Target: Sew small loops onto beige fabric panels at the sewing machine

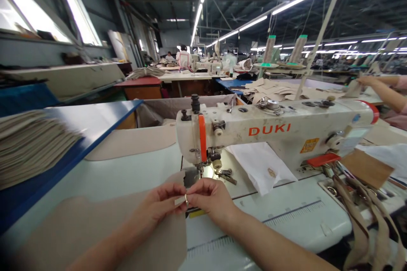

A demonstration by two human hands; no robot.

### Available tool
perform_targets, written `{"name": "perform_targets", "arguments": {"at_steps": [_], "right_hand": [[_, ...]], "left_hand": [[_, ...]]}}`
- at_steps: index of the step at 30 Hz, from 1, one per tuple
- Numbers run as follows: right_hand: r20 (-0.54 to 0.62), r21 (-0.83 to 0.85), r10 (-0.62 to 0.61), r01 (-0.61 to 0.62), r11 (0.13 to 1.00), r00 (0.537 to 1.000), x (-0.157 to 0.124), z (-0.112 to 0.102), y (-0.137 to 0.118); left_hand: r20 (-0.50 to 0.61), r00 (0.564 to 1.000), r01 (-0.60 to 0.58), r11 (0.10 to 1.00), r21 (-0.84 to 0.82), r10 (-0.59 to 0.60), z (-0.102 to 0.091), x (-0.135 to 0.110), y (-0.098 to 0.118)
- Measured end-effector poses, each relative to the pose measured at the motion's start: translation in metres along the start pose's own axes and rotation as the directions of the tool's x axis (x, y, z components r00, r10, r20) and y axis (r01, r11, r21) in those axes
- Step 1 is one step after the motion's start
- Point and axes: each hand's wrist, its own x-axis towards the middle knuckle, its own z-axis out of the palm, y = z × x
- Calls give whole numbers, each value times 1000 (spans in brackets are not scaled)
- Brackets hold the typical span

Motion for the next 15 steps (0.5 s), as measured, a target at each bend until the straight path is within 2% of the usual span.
{"name": "perform_targets", "arguments": {"at_steps": [4,6,10,15], "right_hand": [[78,-49,-54,57,997,996,-5,-1,5],[83,-163,-116,129,978,990,-10,-1,6],[88,-477,-254,264,838,963,-17,2,6],[139,-547,-365,379,746,921,-15,-1,8]], "left_hand": [[-6,1000,-4,993,122,5,-1,-2,3],[-41,998,-39,977,210,49,-1,-4,2],[-68,983,-131,912,389,171,-1,-7,-4],[-105,972,-148,892,426,212,-2,-6,-9]]}}
